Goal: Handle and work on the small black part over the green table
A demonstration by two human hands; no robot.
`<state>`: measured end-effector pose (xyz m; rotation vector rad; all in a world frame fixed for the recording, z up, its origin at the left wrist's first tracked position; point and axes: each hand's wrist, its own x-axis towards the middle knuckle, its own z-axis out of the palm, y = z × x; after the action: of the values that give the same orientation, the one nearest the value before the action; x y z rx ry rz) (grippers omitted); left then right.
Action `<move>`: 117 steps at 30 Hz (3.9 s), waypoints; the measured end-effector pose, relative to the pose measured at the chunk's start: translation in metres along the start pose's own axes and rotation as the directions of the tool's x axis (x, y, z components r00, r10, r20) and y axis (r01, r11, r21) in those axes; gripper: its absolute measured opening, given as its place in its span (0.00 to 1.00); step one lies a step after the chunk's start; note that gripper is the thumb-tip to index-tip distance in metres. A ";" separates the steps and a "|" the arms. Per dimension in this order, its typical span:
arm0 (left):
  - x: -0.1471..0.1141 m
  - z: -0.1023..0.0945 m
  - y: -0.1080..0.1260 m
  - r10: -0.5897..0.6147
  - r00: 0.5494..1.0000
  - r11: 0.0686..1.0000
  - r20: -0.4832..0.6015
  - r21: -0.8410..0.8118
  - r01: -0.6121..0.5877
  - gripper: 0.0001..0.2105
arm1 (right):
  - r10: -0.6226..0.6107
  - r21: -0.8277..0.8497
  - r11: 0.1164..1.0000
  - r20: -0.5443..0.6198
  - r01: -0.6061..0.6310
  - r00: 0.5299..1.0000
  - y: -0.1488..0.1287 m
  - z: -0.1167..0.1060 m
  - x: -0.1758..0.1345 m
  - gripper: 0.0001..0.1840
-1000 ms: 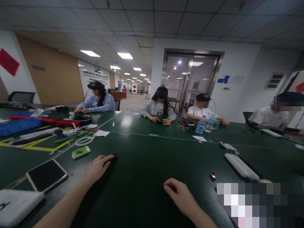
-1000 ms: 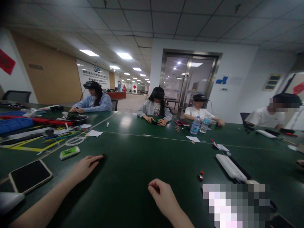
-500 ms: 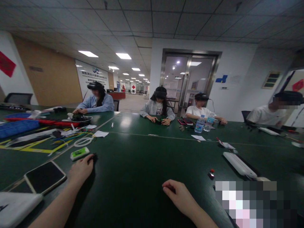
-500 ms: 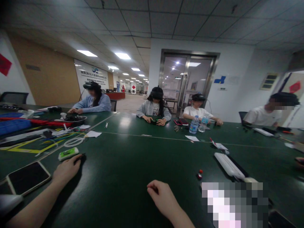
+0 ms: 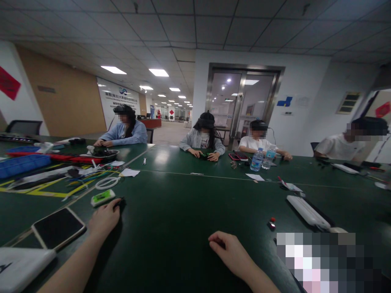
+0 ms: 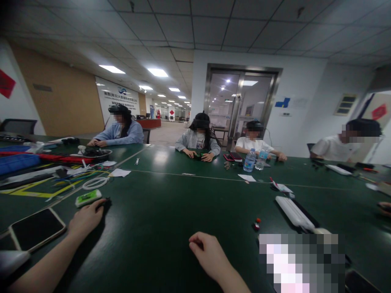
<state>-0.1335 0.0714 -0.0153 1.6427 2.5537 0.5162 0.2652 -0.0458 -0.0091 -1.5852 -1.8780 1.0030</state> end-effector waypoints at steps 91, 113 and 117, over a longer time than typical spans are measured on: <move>0.011 0.013 -0.005 -0.052 0.998 0.999 -0.024 -0.001 0.052 0.25 | 0.015 0.024 1.000 0.026 -0.016 1.000 0.003 0.000 -0.001 0.12; 0.000 0.009 0.011 0.013 1.000 1.000 0.016 0.023 -0.013 0.26 | -0.018 0.028 0.999 0.006 0.018 1.000 0.006 0.002 0.000 0.11; -0.048 0.017 0.057 0.380 0.920 0.922 0.097 -0.120 -0.368 0.22 | -0.035 0.010 0.999 -0.041 0.035 0.999 0.002 0.004 0.001 0.12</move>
<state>-0.0595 0.0541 -0.0201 2.0670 2.0983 0.5387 0.2632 -0.0459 -0.0139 -1.5500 -1.8638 0.9573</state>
